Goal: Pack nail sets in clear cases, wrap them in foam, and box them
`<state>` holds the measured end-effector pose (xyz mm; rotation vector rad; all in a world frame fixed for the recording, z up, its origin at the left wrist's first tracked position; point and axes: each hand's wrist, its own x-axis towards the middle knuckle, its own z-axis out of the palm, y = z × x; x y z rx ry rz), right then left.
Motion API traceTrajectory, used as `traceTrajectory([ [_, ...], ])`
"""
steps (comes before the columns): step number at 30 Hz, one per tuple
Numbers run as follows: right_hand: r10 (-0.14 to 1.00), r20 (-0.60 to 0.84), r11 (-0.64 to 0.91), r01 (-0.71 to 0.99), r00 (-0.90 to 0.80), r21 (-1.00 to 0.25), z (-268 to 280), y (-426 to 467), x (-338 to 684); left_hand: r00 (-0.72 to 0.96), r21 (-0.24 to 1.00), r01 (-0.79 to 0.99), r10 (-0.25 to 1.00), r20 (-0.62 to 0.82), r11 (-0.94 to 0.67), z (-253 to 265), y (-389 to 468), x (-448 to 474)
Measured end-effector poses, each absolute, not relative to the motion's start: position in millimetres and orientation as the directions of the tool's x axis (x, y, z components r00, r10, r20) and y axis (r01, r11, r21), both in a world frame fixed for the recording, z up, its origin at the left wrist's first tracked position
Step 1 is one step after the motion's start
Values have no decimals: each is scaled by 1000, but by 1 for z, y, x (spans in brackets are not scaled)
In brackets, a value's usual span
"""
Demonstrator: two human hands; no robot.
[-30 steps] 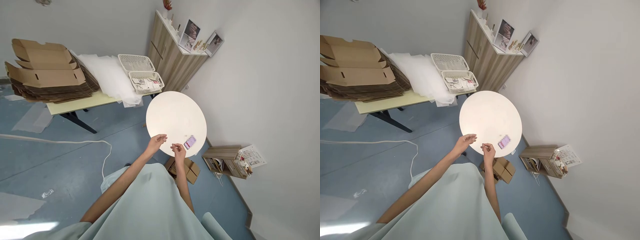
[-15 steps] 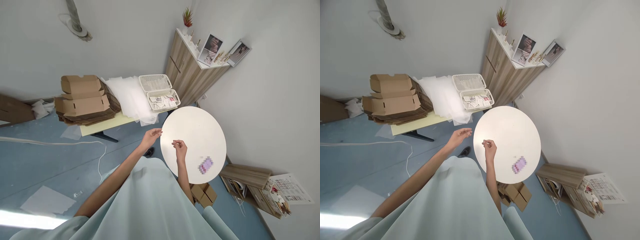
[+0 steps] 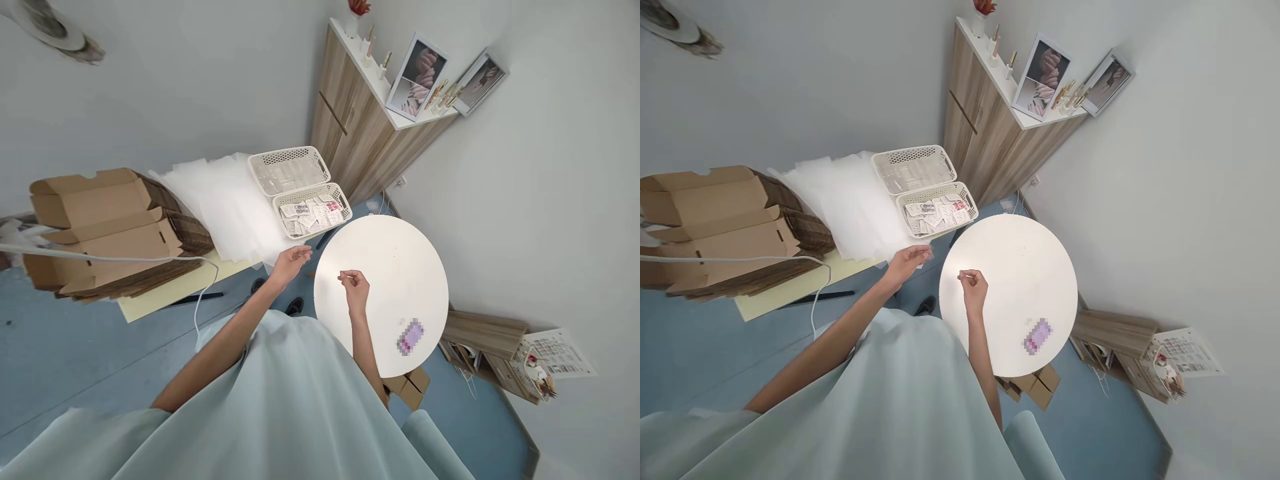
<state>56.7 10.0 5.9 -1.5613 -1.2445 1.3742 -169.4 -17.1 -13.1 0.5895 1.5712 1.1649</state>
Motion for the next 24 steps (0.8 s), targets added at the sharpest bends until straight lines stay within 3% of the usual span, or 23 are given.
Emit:
traceTrajectory([
  [6,959,-268,-282,232,93,-931,23,18,30,-346,888,117,856,-384,445,-38,54,-212],
  [10,951,-246,-286,235,185,-929,31,14,10,-307,776,476,905,-294,414,-55,104,-238],
  [13,934,-237,-303,239,269,-923,36,6,-3,-209,689,632,934,-289,354,-71,135,-252],
  [19,871,-229,-360,248,434,-900,44,-24,-20,-50,501,827,922,-385,254,-101,172,-273],
  [24,821,-231,-394,224,523,-891,40,-48,-27,73,458,884,936,-343,99,-111,177,-284],
])
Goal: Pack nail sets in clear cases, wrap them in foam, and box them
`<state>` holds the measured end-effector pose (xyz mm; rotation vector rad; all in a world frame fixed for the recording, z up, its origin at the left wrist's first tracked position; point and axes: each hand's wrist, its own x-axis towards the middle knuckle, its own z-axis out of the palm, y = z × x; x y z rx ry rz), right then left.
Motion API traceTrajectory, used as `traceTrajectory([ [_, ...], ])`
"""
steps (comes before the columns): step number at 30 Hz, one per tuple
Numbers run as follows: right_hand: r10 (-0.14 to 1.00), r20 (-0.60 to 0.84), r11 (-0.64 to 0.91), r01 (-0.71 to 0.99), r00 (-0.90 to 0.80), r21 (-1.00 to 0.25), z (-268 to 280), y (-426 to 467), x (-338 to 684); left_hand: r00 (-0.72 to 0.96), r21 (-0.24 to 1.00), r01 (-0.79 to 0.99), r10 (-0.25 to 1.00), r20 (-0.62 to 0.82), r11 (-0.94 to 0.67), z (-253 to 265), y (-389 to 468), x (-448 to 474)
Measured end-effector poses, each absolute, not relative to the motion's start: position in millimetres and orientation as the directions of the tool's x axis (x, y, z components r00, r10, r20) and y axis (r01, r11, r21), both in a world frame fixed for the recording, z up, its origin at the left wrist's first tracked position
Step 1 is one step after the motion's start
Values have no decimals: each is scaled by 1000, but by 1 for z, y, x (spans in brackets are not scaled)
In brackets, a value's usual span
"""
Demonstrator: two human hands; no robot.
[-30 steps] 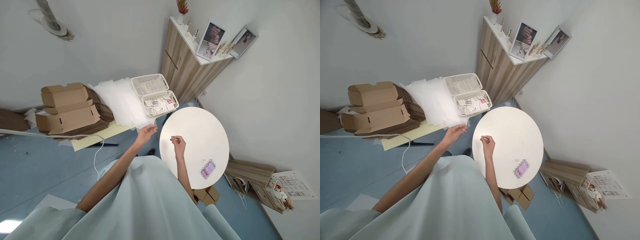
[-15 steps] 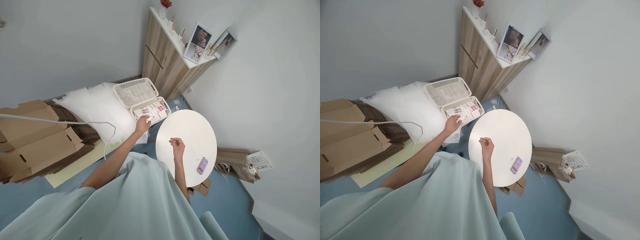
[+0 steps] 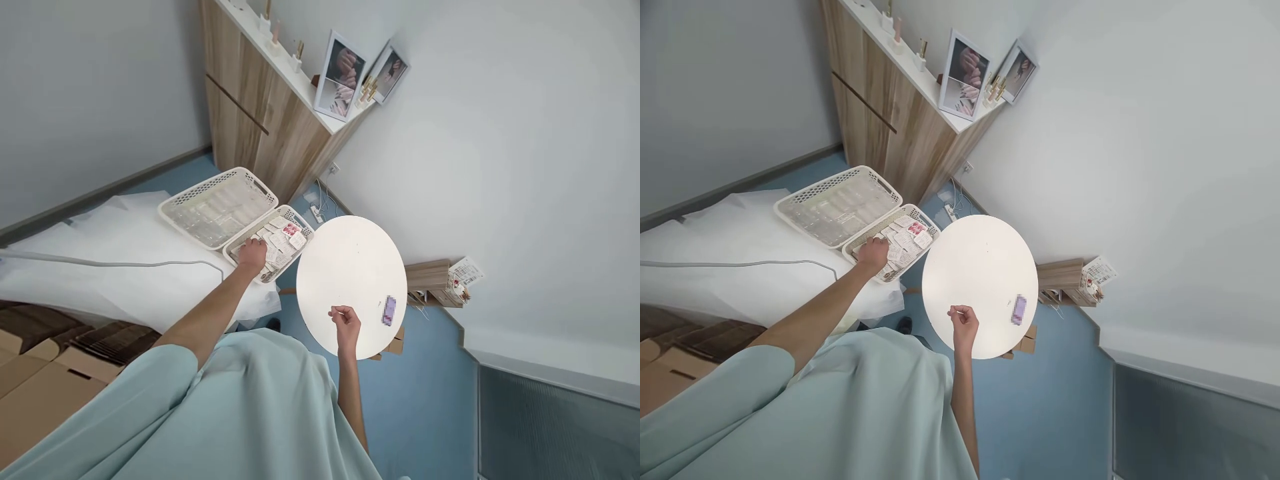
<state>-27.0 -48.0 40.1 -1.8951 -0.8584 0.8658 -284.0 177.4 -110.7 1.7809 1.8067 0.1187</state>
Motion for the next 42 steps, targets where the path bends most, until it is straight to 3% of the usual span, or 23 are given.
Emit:
traceTrajectory([
  [9,818,-213,-356,179,534,-917,41,-41,-38,168,461,887,919,-356,16,-95,179,-293],
  [16,863,-244,-341,153,441,-928,49,-31,-28,-39,476,857,948,-316,194,-75,171,-297],
  [20,884,-242,-319,138,399,-938,46,-26,-12,-159,638,718,958,-237,277,-55,152,-277],
  [23,897,-250,-309,112,364,-944,46,-21,1,-173,815,503,958,-230,287,-36,134,-251],
  [26,903,-261,-303,77,340,-950,48,-18,17,-10,929,231,956,-294,288,-11,117,-220],
  [29,904,-255,-289,53,343,-956,51,-19,38,226,964,66,937,-267,258,19,102,-186],
  [34,878,-262,-294,19,401,-956,54,-31,75,431,970,79,870,-240,229,56,86,-133],
  [42,865,-260,-261,-57,429,-964,55,-60,111,533,968,84,811,-243,235,69,71,-77],
])
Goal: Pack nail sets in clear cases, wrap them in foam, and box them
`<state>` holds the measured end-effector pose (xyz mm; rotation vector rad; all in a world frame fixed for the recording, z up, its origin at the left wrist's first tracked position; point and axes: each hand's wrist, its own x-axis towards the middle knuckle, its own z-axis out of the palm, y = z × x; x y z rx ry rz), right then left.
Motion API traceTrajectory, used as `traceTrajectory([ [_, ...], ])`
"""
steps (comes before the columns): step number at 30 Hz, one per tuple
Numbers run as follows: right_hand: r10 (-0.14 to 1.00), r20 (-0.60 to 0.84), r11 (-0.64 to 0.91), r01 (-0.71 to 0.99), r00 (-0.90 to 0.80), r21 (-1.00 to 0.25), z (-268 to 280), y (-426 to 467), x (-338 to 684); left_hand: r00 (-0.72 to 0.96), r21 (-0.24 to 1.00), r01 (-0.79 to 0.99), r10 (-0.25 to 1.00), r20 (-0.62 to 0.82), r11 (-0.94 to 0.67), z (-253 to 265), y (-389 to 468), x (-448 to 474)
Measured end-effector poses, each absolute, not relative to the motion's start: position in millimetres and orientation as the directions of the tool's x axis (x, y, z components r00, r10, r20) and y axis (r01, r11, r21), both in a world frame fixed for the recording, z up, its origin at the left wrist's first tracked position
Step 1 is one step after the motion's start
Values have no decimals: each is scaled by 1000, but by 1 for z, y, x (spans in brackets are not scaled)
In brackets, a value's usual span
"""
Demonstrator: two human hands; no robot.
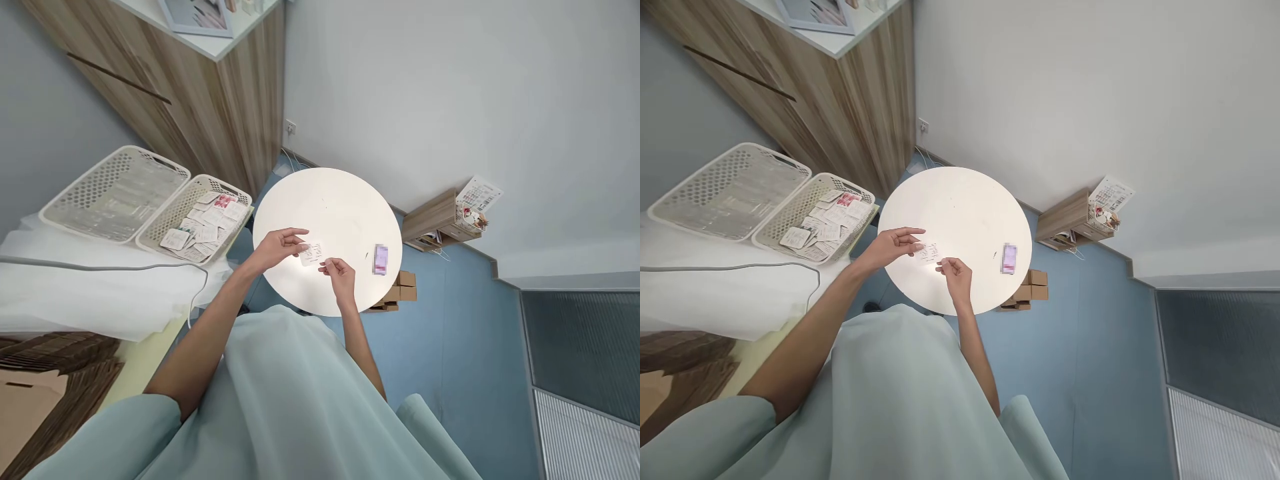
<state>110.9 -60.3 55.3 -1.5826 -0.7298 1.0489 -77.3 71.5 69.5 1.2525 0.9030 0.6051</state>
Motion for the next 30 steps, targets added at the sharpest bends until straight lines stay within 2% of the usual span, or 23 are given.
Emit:
traceTrajectory([
  [12,857,-241,-212,-115,455,-970,56,-71,137,598,971,60,770,-221,232,71,59,-41],
  [17,856,-231,-191,-134,463,-973,63,-64,136,504,968,-45,842,-191,246,67,46,-44],
  [22,870,-217,-163,-156,442,-974,70,-52,130,393,981,-90,911,-124,173,62,37,-53],
  [26,870,-197,-145,-148,452,-978,76,-40,128,407,970,-90,897,-171,226,62,37,-61],
  [30,873,-181,-152,-99,453,-983,81,-30,129,400,938,-69,870,-287,341,60,35,-68],
])
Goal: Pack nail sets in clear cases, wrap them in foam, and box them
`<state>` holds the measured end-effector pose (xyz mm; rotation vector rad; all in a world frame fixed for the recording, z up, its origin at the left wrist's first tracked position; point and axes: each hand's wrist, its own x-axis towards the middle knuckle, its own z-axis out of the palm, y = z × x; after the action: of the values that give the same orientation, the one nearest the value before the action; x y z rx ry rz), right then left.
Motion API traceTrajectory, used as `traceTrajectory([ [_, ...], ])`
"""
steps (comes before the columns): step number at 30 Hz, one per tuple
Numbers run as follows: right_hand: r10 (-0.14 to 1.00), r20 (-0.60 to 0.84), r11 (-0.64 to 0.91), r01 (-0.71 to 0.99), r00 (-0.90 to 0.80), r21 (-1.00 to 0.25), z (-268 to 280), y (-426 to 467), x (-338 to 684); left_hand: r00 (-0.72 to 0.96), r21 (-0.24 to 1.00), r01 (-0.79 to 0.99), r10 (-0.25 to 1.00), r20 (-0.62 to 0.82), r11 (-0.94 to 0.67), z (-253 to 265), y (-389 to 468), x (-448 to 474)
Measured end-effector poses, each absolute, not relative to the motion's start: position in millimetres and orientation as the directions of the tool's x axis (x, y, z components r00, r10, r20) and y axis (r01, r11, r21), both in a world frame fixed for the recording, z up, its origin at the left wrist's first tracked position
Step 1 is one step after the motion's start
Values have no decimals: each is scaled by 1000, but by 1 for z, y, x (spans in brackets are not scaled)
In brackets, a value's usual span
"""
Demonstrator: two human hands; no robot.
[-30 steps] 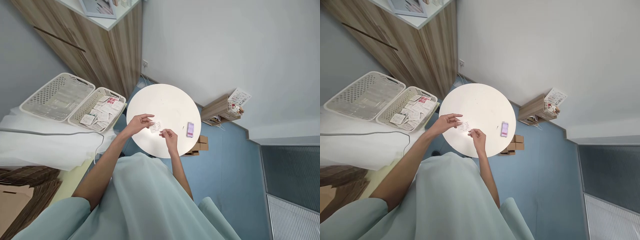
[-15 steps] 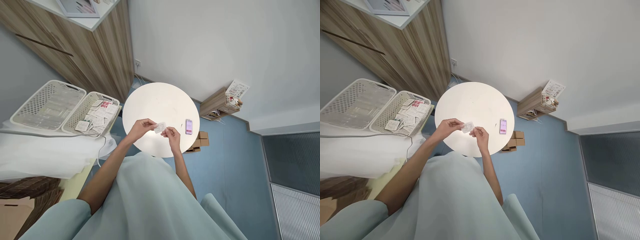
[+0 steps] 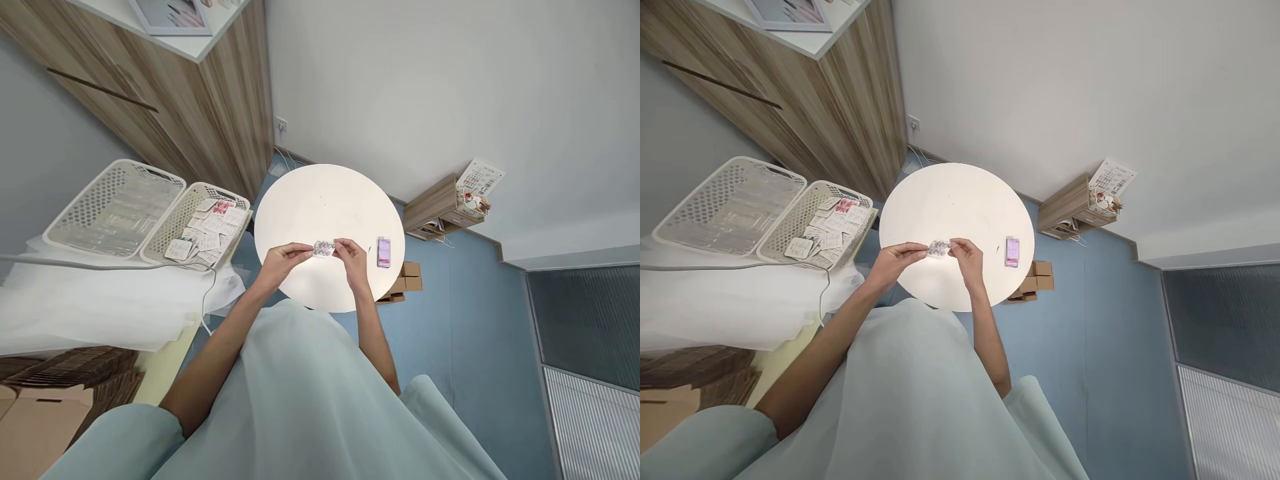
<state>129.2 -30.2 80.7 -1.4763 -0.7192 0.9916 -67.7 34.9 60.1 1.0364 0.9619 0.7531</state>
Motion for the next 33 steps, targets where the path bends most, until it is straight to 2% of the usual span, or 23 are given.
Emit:
traceTrajectory([
  [3,879,-192,-186,-57,436,-981,82,-25,127,382,912,-88,860,-340,400,56,30,-70],
  [9,879,-193,-195,-39,436,-980,80,-24,118,340,924,-122,890,-303,362,47,23,-75],
  [12,877,-184,-174,-62,443,-983,81,-25,114,355,886,-177,867,-349,429,45,24,-78],
  [17,886,-193,-138,-157,422,-978,79,-24,107,577,691,-327,715,-394,645,50,22,-81],
  [21,880,-246,-189,-176,407,-966,74,-23,103,722,601,-315,597,-351,734,53,14,-81],
  [24,883,-257,-202,-176,394,-964,75,-25,99,739,601,-318,589,-327,733,53,12,-81],
  [28,886,-198,-166,-112,419,-980,86,-30,92,706,633,-324,625,-334,703,54,13,-81],
  [33,867,-140,-167,15,478,-986,96,-32,82,533,796,-210,749,-394,568,59,14,-76],
])
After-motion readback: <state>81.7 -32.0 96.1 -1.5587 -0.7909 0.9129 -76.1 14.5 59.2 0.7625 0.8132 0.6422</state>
